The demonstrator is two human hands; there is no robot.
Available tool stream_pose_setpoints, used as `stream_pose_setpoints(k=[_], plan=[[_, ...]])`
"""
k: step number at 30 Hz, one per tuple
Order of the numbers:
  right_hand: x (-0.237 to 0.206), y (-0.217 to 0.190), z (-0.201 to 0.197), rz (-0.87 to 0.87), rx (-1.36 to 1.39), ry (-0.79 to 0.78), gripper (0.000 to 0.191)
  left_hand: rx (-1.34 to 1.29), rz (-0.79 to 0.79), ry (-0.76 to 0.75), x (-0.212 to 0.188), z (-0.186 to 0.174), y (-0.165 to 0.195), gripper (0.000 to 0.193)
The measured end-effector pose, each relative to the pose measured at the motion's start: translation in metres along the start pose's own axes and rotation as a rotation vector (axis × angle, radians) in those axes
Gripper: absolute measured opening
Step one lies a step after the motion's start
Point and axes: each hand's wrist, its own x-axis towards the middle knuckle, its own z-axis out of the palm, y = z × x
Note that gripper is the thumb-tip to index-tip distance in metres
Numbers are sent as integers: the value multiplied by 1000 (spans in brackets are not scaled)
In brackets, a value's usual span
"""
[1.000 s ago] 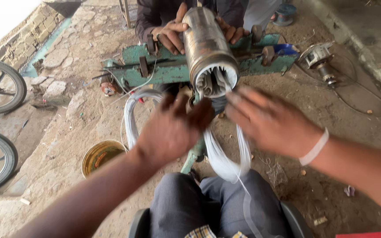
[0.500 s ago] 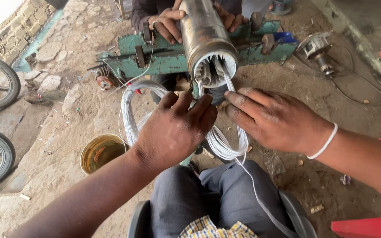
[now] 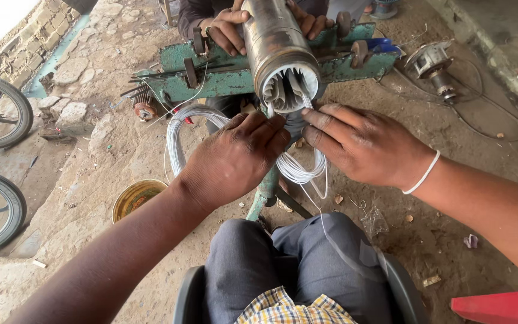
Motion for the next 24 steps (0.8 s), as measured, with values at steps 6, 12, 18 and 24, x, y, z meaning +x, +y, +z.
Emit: stream_pose_setpoints(k=[6,12,18,24], plan=[[0,5,8,-20,-10,-26,26,137,-6,-43,0,9,2,29],[2,19,25,-2,31,-17,29,91,-76,19,7,22,-6,28],[-5,7,18,-56,46,3,25,27,-70,-56,2,12,6,29],[-4,-5,5,-35,-35,-18,28,18,-4,-54,-7,4,12,33]])
